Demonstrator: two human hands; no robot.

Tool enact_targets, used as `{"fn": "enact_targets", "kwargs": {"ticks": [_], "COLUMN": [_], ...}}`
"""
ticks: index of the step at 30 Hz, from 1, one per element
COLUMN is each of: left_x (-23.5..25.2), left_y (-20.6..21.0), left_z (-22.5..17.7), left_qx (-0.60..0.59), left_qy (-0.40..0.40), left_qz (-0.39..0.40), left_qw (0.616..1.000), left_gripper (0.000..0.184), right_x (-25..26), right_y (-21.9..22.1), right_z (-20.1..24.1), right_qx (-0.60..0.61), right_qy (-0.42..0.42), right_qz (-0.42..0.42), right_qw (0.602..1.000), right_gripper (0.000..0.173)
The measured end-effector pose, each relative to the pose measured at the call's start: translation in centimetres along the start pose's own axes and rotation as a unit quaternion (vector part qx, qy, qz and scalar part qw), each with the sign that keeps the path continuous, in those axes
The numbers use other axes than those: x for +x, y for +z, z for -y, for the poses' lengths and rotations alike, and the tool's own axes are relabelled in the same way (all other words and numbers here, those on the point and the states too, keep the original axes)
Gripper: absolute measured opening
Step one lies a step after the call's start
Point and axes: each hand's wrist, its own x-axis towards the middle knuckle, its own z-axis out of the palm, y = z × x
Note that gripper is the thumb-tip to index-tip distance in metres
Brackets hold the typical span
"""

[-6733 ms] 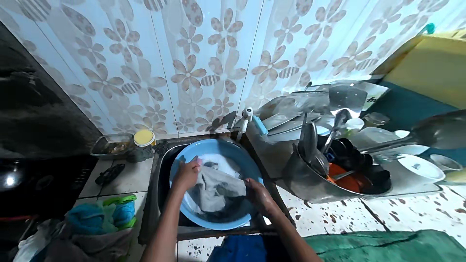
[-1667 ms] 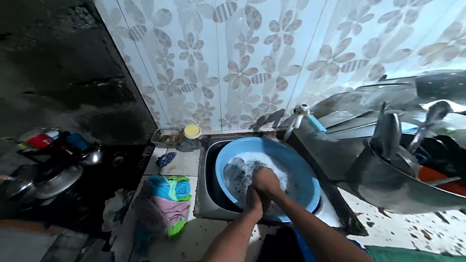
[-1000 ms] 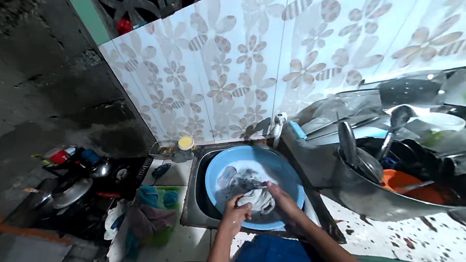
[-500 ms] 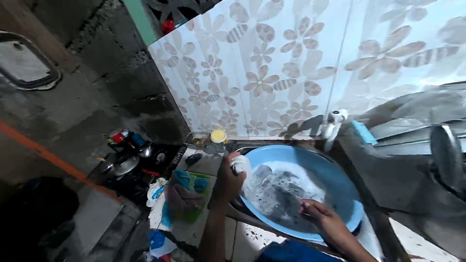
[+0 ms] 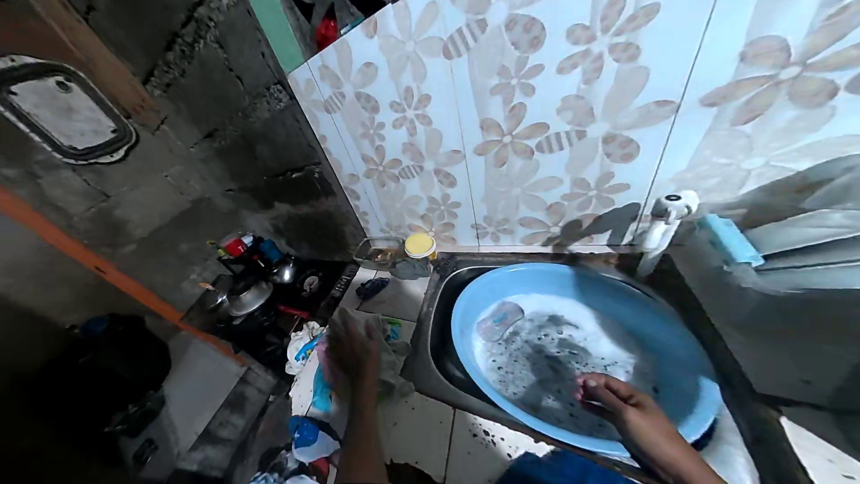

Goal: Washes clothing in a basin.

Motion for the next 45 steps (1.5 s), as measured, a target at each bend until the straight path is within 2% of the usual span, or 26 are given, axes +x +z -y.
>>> {"fn": "enact_targets", "kwargs": {"ticks": [2, 6, 9, 11, 13, 14, 15, 17, 19, 20, 24, 26, 28, 31, 34, 36, 38, 41, 43, 45], "left_x": [-0.2, -0.2, -0.6, -1.0, -1.6, -2.1, -2.8, -4.2, -5.4, -6.0, -8.1, -9.0, -10.2, -12.1, -12.7, -12.9, -13.1, -12.7, -12.4, -12.6], "left_y": [0.2, 0.2, -1.7, -2.9, -3.3, -3.4, -3.3, -1.5, 1.7, 3.6, 9.6, 12.1, 13.1, 12.3, 11.1, 10.8, 11.2, 13.2, 13.9, 14.2], "left_z": [-0.4, 0.3, 0.0, -1.1, -3.7, -5.5, -7.5, -11.5, -15.5, -17.2, -20.8, -21.0, -21.1, -22.0, -22.5, -22.4, -22.1, -21.7, -21.7, -21.8], "left_qx": [-0.002, -0.049, -0.032, -0.039, -0.11, -0.18, -0.248, -0.315, -0.308, -0.289, -0.165, -0.092, -0.04, 0.024, 0.083, 0.06, -0.036, -0.153, -0.149, -0.163], "left_qy": [-0.001, 0.021, 0.009, 0.019, 0.078, 0.119, 0.156, 0.21, 0.241, 0.257, 0.3, 0.326, 0.333, 0.292, 0.296, 0.292, 0.285, 0.3, 0.299, 0.26], "left_qz": [0.01, -0.035, 0.01, -0.023, -0.098, -0.091, -0.046, 0.118, 0.292, 0.345, 0.415, 0.427, 0.426, 0.432, 0.473, 0.47, 0.434, 0.404, 0.432, 0.453], "left_qw": [1.0, 0.998, 0.999, 0.999, 0.986, 0.972, 0.955, 0.918, 0.872, 0.855, 0.843, 0.839, 0.84, 0.853, 0.826, 0.831, 0.854, 0.85, 0.838, 0.837], "left_gripper": [0.074, 0.069, 0.072, 0.074, 0.061, 0.049, 0.039, 0.031, 0.032, 0.034, 0.05, 0.063, 0.067, 0.062, 0.065, 0.068, 0.074, 0.071, 0.081, 0.094], "right_x": [-0.3, -1.0, -1.5, -1.4, -0.6, 0.3, 1.5, 4.0, 5.3, 5.6, 5.2, 4.8, 4.2, 4.5, 3.6, 3.6, 4.0, 4.2, 5.2, 6.2], "right_y": [0.0, 0.4, 0.5, 0.7, 0.8, 0.7, 0.5, 0.1, 0.3, 0.8, 2.7, 2.4, 2.5, 3.0, 3.0, 2.1, 1.8, 2.4, 2.6, 3.0], "right_z": [0.3, 1.2, 1.5, 1.9, 3.0, 3.6, 3.9, 3.6, 2.3, 1.6, 0.6, 0.1, 1.3, 2.2, 4.0, 3.7, 2.7, 3.2, 5.1, 8.3], "right_qx": [-0.006, -0.044, -0.045, -0.015, -0.027, -0.081, -0.169, -0.383, -0.487, -0.508, -0.551, -0.536, -0.527, -0.547, -0.55, -0.519, -0.494, -0.459, -0.4, -0.376], "right_qy": [-0.001, -0.011, -0.007, 0.019, 0.086, 0.125, 0.155, 0.162, 0.145, 0.149, 0.143, 0.148, 0.177, 0.198, 0.235, 0.234, 0.233, 0.194, 0.146, 0.093], "right_qz": [-0.002, -0.02, -0.075, -0.12, -0.128, -0.107, -0.073, -0.02, 0.006, 0.032, 0.16, 0.19, 0.14, 0.067, 0.143, 0.197, 0.215, 0.164, 0.126, 0.097], "right_qw": [1.0, 0.999, 0.996, 0.993, 0.988, 0.983, 0.97, 0.909, 0.862, 0.848, 0.806, 0.809, 0.819, 0.811, 0.789, 0.798, 0.81, 0.851, 0.896, 0.917], "right_gripper": [0.019, 0.021, 0.028, 0.031, 0.035, 0.039, 0.044, 0.056, 0.064, 0.064, 0.056, 0.061, 0.063, 0.054, 0.046, 0.045, 0.044, 0.041, 0.041, 0.035]}}
